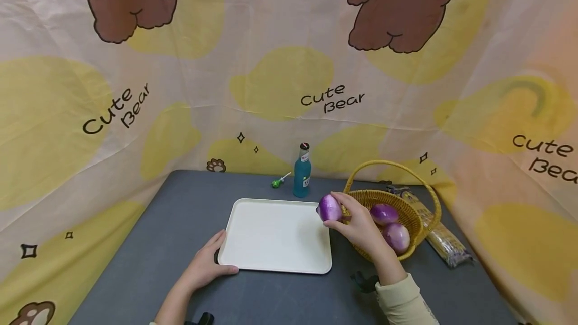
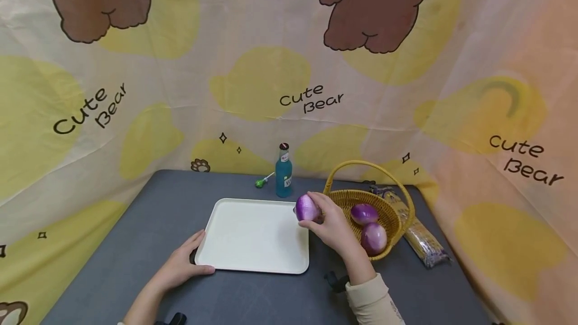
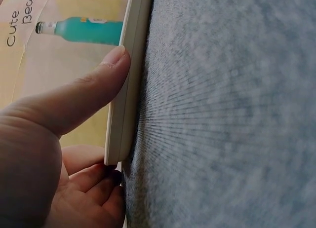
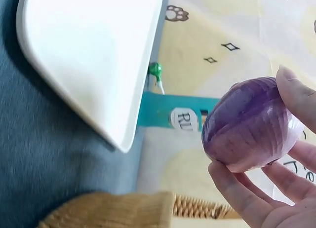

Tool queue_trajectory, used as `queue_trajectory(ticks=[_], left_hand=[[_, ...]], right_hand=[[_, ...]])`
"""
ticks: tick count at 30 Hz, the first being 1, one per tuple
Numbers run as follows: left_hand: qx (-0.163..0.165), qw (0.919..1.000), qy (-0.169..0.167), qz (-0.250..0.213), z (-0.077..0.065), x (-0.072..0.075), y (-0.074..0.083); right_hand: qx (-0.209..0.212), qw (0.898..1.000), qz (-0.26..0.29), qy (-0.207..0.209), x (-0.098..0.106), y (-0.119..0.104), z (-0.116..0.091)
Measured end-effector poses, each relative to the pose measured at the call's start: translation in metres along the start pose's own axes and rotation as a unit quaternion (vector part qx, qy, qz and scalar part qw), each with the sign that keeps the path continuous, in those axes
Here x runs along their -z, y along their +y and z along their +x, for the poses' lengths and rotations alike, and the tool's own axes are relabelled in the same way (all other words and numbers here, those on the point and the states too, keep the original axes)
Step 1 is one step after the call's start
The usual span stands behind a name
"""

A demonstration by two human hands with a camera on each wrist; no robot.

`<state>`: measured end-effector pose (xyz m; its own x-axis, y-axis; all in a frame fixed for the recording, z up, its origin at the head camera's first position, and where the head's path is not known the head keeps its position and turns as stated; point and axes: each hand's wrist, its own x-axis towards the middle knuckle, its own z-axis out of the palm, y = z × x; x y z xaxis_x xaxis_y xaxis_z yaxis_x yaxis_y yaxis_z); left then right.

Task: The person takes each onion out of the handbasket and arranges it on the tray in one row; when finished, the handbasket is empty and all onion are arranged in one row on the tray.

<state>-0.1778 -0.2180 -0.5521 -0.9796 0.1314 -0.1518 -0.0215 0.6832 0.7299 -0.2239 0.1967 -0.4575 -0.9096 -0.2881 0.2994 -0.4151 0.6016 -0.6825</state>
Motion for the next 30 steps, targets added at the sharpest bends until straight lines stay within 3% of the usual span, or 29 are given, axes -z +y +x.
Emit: queue_trajectory(ticks=[20,30], left_hand=[[-0.004,1.0000,0.003,-0.003,0.000,0.001,-0.001],[-0.007,1.0000,0.004,-0.003,0.000,0.002,0.000]], right_hand=[[-0.009,0.998,0.049,-0.037,-0.037,-0.017,0.023],[0.005,0.996,0.071,-0.044,-0.057,-0.021,0.033]])
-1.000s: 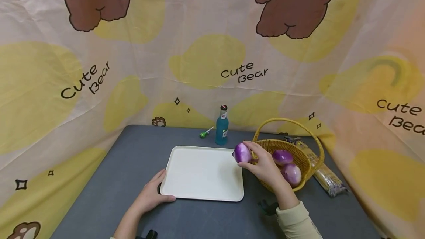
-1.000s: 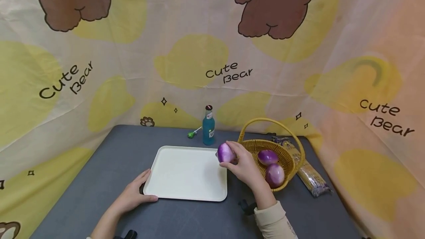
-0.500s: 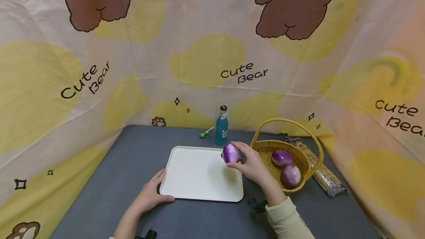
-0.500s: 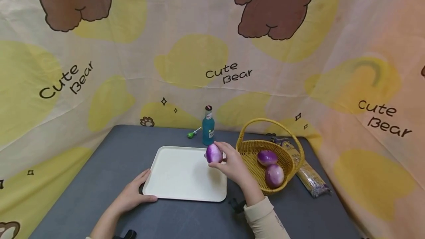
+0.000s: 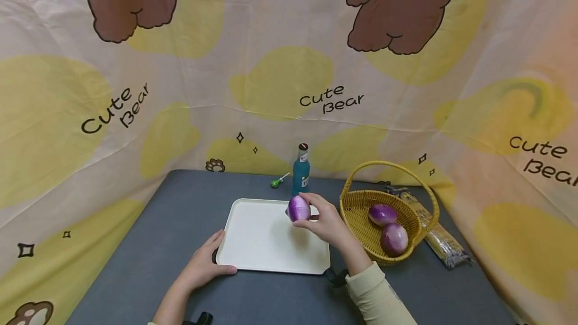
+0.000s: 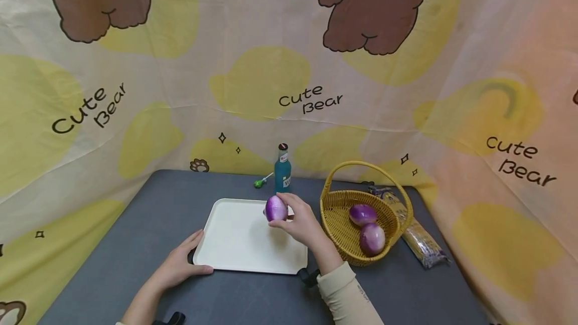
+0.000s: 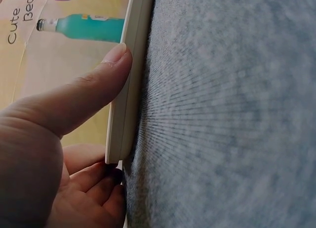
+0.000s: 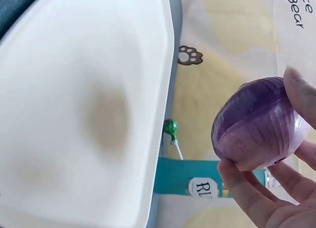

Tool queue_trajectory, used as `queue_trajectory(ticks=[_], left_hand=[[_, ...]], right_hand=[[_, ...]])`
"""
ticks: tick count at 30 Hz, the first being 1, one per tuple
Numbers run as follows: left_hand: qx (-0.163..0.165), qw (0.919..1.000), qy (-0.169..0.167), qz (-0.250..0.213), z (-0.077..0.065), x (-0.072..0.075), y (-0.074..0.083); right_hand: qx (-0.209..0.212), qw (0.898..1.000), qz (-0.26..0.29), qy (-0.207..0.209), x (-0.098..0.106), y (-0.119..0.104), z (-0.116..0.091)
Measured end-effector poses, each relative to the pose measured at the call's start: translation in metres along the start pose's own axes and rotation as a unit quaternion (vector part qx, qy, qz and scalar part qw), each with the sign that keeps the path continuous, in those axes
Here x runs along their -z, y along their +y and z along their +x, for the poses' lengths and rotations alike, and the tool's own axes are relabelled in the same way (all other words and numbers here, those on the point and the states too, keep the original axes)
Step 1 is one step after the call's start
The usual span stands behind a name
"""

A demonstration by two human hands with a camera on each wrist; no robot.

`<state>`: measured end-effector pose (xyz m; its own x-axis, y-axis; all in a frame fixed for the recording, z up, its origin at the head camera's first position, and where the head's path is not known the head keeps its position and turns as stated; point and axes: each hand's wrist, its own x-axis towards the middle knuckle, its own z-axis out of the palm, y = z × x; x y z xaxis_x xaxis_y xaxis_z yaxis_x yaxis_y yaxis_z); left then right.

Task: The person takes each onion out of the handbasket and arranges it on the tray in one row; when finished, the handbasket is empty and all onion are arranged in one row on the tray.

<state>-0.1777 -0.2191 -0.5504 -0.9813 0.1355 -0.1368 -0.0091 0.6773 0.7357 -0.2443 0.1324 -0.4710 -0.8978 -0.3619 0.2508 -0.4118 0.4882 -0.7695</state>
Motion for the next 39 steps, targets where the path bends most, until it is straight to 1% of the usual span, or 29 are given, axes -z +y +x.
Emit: queue_trajectory(ticks=[6,15,27,33,39], left_hand=[[0.000,1.0000,0.003,0.004,0.000,-0.001,0.000],[0.004,1.0000,0.001,0.003,0.000,-0.002,0.000],[0.006,1.0000,0.000,0.005,-0.001,-0.001,0.002],[0.015,0.9999,-0.003,0.000,-0.004,-0.001,0.002],[0.004,0.9999,0.009,0.006,-0.002,-0.001,0.002]], right_hand=[[0.007,1.000,0.002,0.002,-0.011,0.003,0.005],[0.002,1.000,0.002,-0.013,-0.024,0.002,0.010],[-0.001,0.999,0.031,-0.028,-0.042,-0.001,0.021],[0.003,0.999,0.030,-0.038,-0.052,-0.004,0.027],[-0.002,0.999,0.032,-0.044,-0.061,-0.008,0.036]])
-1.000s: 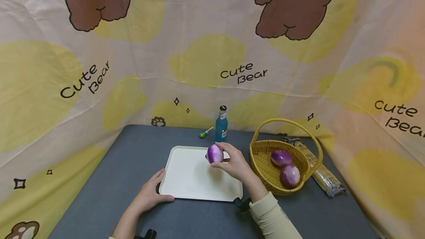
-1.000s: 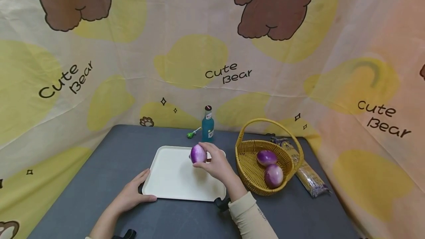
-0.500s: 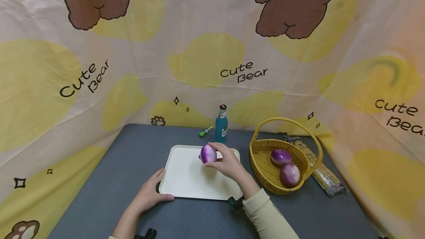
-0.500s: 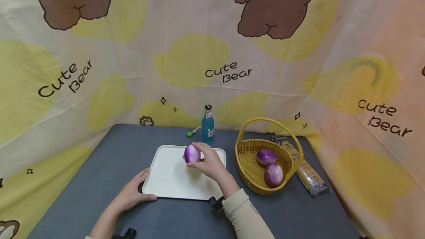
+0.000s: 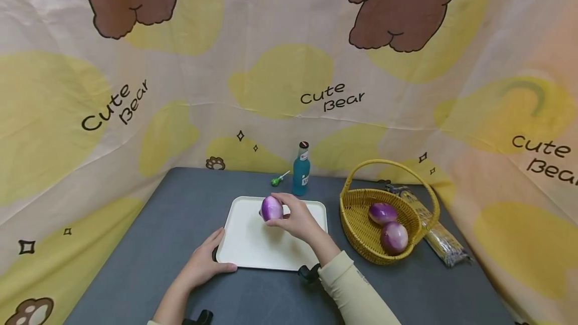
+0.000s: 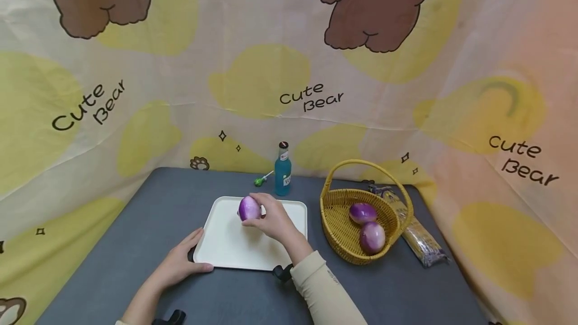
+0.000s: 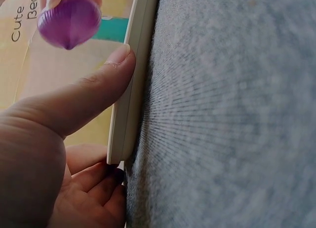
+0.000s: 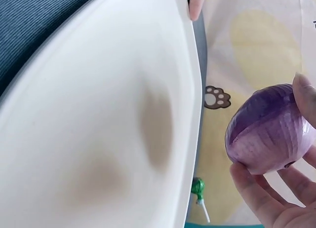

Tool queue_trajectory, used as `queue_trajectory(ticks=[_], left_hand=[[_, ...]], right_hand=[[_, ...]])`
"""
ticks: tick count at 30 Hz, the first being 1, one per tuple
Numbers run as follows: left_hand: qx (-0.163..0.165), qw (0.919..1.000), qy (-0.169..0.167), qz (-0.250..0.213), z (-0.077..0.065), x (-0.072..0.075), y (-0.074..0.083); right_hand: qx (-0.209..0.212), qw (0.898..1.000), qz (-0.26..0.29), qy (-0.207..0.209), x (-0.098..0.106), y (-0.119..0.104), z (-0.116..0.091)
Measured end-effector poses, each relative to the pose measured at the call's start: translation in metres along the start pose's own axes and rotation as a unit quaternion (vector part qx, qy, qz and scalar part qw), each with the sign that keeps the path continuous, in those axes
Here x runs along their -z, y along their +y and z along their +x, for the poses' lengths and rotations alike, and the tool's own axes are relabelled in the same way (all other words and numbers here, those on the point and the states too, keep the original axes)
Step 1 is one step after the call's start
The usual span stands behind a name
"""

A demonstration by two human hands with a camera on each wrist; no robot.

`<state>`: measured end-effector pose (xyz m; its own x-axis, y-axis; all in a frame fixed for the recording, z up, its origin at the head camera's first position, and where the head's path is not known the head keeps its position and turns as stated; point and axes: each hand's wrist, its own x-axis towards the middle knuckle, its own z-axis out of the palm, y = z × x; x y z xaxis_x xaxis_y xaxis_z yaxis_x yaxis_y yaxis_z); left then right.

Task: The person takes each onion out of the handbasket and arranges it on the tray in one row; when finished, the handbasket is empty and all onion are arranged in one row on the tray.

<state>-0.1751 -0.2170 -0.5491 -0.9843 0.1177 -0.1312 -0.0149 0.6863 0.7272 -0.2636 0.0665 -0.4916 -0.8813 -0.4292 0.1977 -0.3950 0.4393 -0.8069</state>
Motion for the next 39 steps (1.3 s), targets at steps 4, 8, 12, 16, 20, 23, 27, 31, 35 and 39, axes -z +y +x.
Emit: queue_trajectory(ticks=[4,8,12,16,20,23,27,31,35,39], left_hand=[[-0.005,1.0000,0.008,-0.001,0.002,0.000,0.000],[-0.004,1.0000,0.005,0.001,0.001,-0.001,-0.002],[-0.011,0.9999,0.002,0.008,0.002,-0.001,-0.003],[-0.015,0.9999,0.000,0.006,0.002,0.000,-0.003],[-0.009,0.9999,-0.007,0.009,0.002,0.000,-0.003],[-0.007,0.9999,-0.009,0.008,0.002,0.000,-0.003],[-0.012,0.9999,-0.002,0.002,0.002,0.000,-0.003],[-0.017,0.9998,0.004,0.005,0.002,0.000,-0.003],[-0.019,0.9998,0.001,0.007,0.001,0.000,-0.003],[-0.021,0.9998,0.001,0.006,0.000,0.000,-0.002]], right_hand=[[0.013,1.000,0.002,-0.003,-0.008,-0.003,0.007],[0.013,1.000,-0.003,-0.012,-0.015,-0.004,0.011],[0.006,1.000,-0.008,-0.019,-0.022,-0.004,0.015],[-0.001,1.000,-0.011,-0.025,-0.027,-0.005,0.019],[-0.006,0.999,-0.019,-0.028,-0.033,-0.007,0.024],[-0.011,0.999,-0.037,-0.029,-0.039,-0.007,0.028],[-0.014,0.997,-0.065,-0.031,-0.047,-0.007,0.033],[-0.015,0.995,-0.090,-0.029,-0.057,-0.004,0.037],[-0.028,0.994,-0.102,-0.034,-0.067,-0.002,0.039],[-0.022,0.993,-0.109,-0.037,-0.074,-0.003,0.039]])
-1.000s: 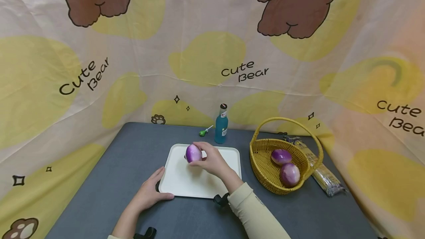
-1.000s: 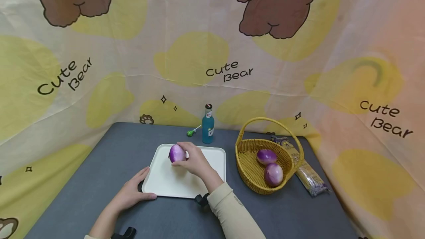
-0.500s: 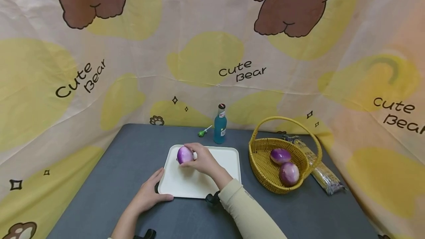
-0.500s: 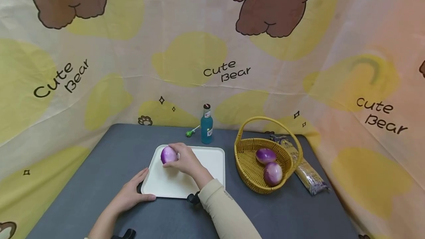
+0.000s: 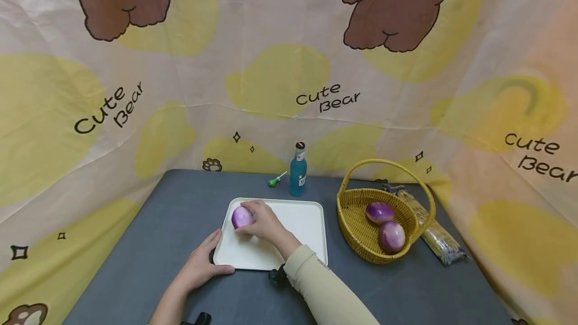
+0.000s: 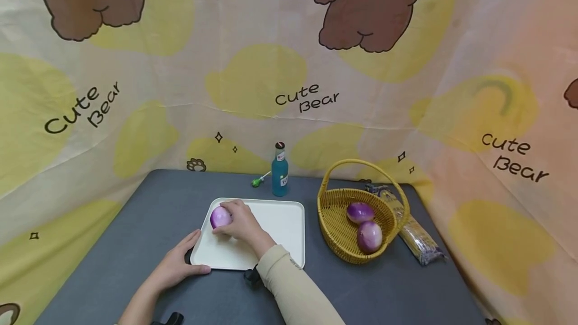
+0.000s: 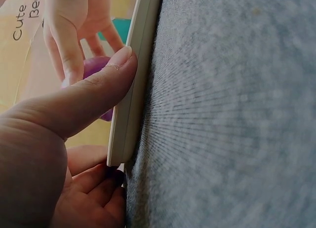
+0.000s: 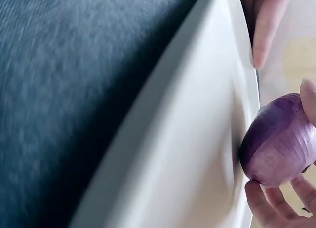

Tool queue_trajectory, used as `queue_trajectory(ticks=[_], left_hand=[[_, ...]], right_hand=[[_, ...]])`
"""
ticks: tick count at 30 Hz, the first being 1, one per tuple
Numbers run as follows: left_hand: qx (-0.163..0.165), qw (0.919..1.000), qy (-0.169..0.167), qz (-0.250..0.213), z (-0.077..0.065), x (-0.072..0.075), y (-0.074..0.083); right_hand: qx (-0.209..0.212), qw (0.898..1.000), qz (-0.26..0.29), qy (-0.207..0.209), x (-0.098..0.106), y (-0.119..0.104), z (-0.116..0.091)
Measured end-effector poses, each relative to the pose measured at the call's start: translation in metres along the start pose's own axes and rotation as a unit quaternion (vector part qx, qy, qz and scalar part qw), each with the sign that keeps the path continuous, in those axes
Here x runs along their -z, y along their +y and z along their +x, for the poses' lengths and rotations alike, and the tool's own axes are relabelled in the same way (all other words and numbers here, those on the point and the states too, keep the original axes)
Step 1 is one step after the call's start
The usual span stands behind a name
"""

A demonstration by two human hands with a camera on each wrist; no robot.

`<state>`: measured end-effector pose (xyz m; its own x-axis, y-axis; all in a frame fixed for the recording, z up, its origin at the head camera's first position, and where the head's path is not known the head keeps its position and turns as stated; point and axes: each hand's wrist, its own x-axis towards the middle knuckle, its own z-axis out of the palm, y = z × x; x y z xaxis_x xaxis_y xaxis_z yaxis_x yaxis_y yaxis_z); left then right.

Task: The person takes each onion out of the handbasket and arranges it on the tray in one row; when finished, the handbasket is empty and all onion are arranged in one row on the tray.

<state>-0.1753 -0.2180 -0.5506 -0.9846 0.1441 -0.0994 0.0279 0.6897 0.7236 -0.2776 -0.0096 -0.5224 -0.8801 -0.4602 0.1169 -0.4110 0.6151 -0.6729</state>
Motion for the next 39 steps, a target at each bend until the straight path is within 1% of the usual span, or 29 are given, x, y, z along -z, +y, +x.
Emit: queue_trajectory(ticks=[2,5,10,14,21,27,33,39], left_hand=[[-0.002,1.0000,0.003,0.002,0.000,0.000,0.000],[-0.008,0.9999,0.009,0.002,-0.001,0.000,0.001],[-0.018,0.9997,0.014,0.000,-0.002,0.000,0.004],[-0.016,0.9998,0.013,-0.002,-0.002,0.001,0.005],[-0.009,0.9999,0.011,0.000,-0.002,0.001,0.001],[-0.015,0.9998,0.014,-0.003,-0.001,0.000,0.000],[-0.025,0.9996,0.014,-0.005,-0.001,0.000,-0.001],[-0.027,0.9995,0.018,0.000,-0.001,-0.001,-0.003]], right_hand=[[0.007,1.000,-0.007,0.000,-0.003,-0.001,0.000],[0.007,1.000,-0.011,-0.004,-0.007,-0.003,-0.001],[-0.002,1.000,0.003,-0.016,-0.013,-0.004,-0.003],[-0.001,1.000,0.006,-0.012,-0.015,-0.005,-0.004],[-0.014,1.000,-0.022,-0.011,-0.018,-0.007,-0.004],[-0.017,0.999,-0.032,-0.008,-0.011,-0.012,-0.009],[-0.009,1.000,-0.017,-0.001,0.001,-0.018,-0.018],[0.005,1.000,-0.006,0.009,0.012,-0.020,-0.029]])
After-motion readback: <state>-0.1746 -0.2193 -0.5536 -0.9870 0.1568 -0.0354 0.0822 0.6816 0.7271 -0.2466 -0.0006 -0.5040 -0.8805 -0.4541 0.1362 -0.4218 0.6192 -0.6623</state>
